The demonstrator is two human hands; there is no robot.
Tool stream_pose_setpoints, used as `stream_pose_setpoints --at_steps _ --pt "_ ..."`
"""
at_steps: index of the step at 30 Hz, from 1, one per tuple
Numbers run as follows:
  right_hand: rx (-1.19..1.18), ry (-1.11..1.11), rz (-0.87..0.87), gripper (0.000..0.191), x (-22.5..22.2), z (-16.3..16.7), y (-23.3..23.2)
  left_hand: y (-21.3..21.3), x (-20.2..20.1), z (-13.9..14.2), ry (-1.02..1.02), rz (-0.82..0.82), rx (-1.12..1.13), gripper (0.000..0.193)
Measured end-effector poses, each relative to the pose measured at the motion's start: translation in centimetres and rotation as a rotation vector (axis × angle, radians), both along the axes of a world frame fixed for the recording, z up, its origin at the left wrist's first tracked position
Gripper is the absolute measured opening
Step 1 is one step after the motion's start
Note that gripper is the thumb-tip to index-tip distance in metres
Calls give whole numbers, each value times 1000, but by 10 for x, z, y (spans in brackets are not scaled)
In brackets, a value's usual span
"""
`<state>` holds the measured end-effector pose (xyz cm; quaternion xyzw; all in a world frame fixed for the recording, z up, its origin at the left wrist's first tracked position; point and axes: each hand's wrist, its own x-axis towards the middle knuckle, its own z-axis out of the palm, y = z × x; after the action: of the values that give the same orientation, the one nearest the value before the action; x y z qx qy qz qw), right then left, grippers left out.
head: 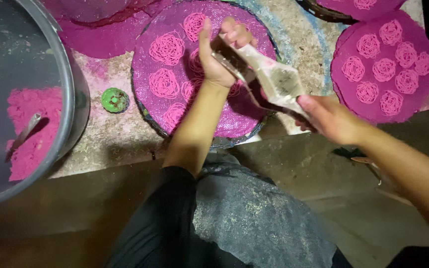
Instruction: The person sits at a low work table and uses a hand-held wooden extruder press to squeeze pink paste into spiral rosette shapes onto round mesh trays. They reload the extruder with paste from a large basin, press rosettes onto the trays, and at the end stack the finished trays together.
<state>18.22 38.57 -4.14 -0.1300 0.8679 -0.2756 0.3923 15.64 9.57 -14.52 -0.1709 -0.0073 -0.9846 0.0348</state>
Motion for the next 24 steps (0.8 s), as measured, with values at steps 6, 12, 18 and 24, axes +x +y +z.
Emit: stream_pose_setpoints --at_steps 6,12,18,24 --pt "98 -73 28 83 -3 25 0 19 6 -4 -76 -36 93 36" --pt "49 48 26 78 -10 26 -18 3 -16 7 22 36 -1 37" --pt "73 -52 -3 77 -2 27 -13 7 4 -4 -71 -13 78 37" --pt "-13 89 -21 68 -19 28 -6 19 -21 19 22 60 37 31"
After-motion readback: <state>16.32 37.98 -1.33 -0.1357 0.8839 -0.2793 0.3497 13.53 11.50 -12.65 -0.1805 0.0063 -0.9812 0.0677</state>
